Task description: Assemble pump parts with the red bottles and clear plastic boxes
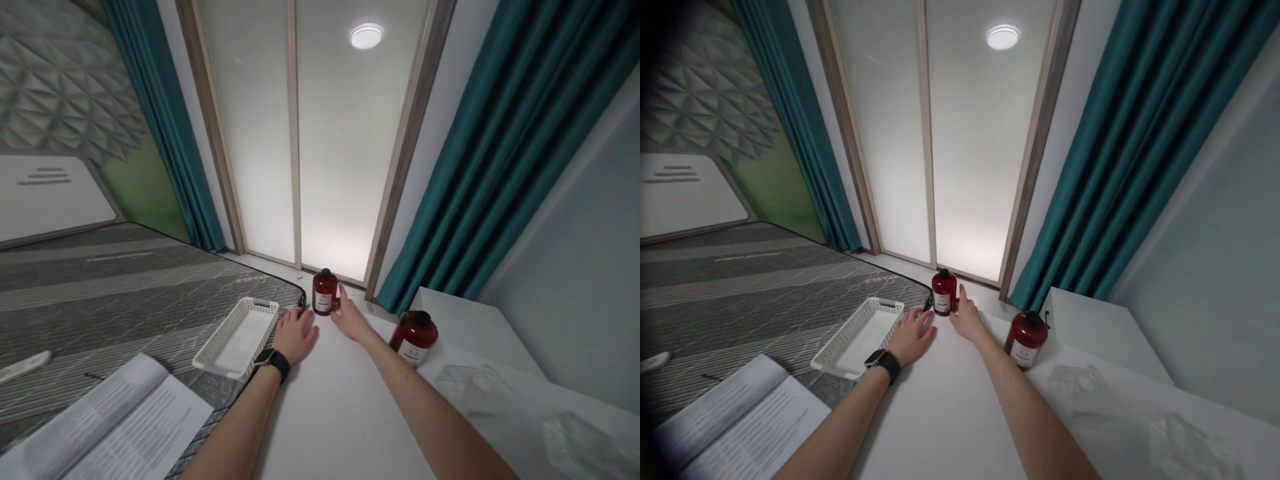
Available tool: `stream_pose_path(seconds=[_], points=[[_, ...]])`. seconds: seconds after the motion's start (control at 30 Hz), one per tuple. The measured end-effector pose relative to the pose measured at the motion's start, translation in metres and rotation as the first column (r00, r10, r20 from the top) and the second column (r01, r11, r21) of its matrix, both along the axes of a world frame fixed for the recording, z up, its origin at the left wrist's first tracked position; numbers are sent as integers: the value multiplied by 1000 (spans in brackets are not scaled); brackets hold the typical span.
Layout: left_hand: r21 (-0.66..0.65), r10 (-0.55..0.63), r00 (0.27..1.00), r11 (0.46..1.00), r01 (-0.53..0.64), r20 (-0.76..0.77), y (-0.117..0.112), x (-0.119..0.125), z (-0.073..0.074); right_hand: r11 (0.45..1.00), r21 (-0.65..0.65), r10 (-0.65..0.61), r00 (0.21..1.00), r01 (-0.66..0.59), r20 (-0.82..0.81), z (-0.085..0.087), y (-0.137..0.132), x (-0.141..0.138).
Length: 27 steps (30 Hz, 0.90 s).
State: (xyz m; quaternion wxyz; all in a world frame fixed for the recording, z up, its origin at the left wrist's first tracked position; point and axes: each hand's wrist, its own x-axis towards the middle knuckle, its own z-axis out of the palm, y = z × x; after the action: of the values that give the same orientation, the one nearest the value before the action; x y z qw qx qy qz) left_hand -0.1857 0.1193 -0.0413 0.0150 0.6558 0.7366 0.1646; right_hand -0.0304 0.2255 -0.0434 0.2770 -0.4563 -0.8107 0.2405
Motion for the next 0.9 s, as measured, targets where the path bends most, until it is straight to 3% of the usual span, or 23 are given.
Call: stream_pose_path(seconds=[0.17,0.43,0.57,0.7,0.8,0.9], points=[[76,-49,998,996,52,-47,-5,2,8,1000,9,24,996,-23,-89,1,-35,13],[162,-223,972,959,233,-74,-24,27,25,985,64,165,977,-158,-134,11,-127,66],[179,-440,897,879,441,-46,-32,47,27,979,86,196,974,-187,-113,15,-163,107],[156,-648,762,751,642,-19,-39,65,28,974,202,113,993,-107,-21,17,-192,144],[142,-719,695,687,712,-5,-42,73,29,958,285,48,999,-43,-11,15,-204,165],[157,-727,687,679,717,10,-44,76,30,936,352,3,1000,-1,-4,10,-207,181]])
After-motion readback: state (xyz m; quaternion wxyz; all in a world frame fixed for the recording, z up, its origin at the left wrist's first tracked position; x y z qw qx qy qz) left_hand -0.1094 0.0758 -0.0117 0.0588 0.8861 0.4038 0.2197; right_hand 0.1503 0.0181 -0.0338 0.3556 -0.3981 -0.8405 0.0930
